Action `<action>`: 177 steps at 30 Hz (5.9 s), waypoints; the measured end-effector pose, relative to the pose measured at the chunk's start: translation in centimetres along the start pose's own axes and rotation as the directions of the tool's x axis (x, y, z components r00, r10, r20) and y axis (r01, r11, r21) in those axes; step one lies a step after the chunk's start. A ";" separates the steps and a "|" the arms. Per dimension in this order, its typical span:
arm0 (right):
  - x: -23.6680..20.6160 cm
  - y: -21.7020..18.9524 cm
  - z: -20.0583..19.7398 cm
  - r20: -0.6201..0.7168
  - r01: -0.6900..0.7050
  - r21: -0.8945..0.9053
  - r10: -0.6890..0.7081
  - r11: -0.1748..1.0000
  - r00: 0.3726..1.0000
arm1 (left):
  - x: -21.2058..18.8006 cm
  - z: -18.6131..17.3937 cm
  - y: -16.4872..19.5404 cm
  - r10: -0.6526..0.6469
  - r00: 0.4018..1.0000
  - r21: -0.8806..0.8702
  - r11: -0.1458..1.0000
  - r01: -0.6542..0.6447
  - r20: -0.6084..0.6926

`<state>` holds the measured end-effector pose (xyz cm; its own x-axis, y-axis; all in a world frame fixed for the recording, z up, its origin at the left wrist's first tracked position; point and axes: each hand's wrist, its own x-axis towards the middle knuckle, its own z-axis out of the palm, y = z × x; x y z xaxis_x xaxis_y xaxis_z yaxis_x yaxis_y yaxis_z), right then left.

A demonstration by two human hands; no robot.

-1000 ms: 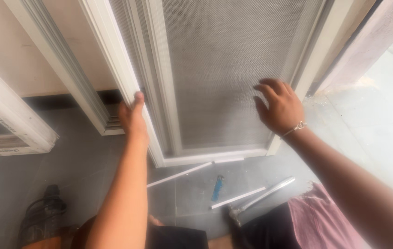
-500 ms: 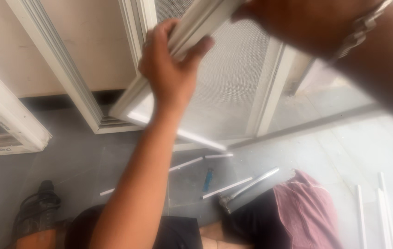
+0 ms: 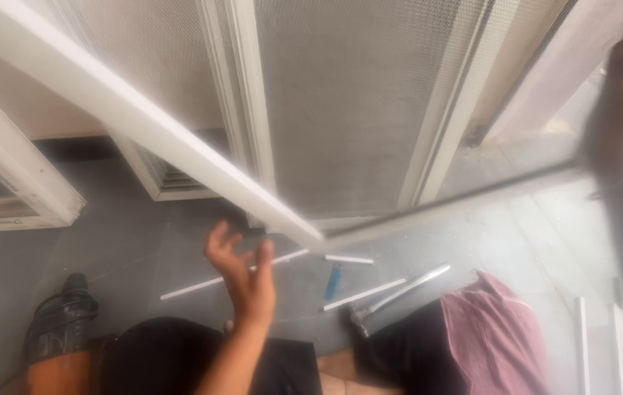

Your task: The person installs a white plastic spline into the groove of a window screen frame. They use a hammer to tap the spline into place and a utility knife to cut the excess material.

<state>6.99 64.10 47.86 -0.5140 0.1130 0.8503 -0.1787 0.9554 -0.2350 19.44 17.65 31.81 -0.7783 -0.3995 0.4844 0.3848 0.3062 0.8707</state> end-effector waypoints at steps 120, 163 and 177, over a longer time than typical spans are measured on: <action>-33.4 -14.5 24.0 0.937 -0.842 -0.152 0.196 -0.518 -0.290 | 4.7 3.2 -19.4 -0.498 0.614 0.763 0.575 -0.294 0.612; -32.4 -16.9 24.8 0.985 0.073 0.118 -0.126 0.990 0.114 | 7.2 3.2 -26.2 -0.869 0.488 0.344 0.433 0.833 -0.089; -23.0 -5.0 23.8 0.857 0.308 -0.009 -0.152 0.951 0.493 | 8.0 3.3 -24.0 -0.901 0.424 0.358 0.367 0.858 -0.091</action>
<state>-0.27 50.23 18.21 -0.9450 -0.3231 0.0513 -0.3211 0.9461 0.0425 2.37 9.96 14.48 -0.6314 -0.5238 -0.5718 -0.7044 0.0790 0.7054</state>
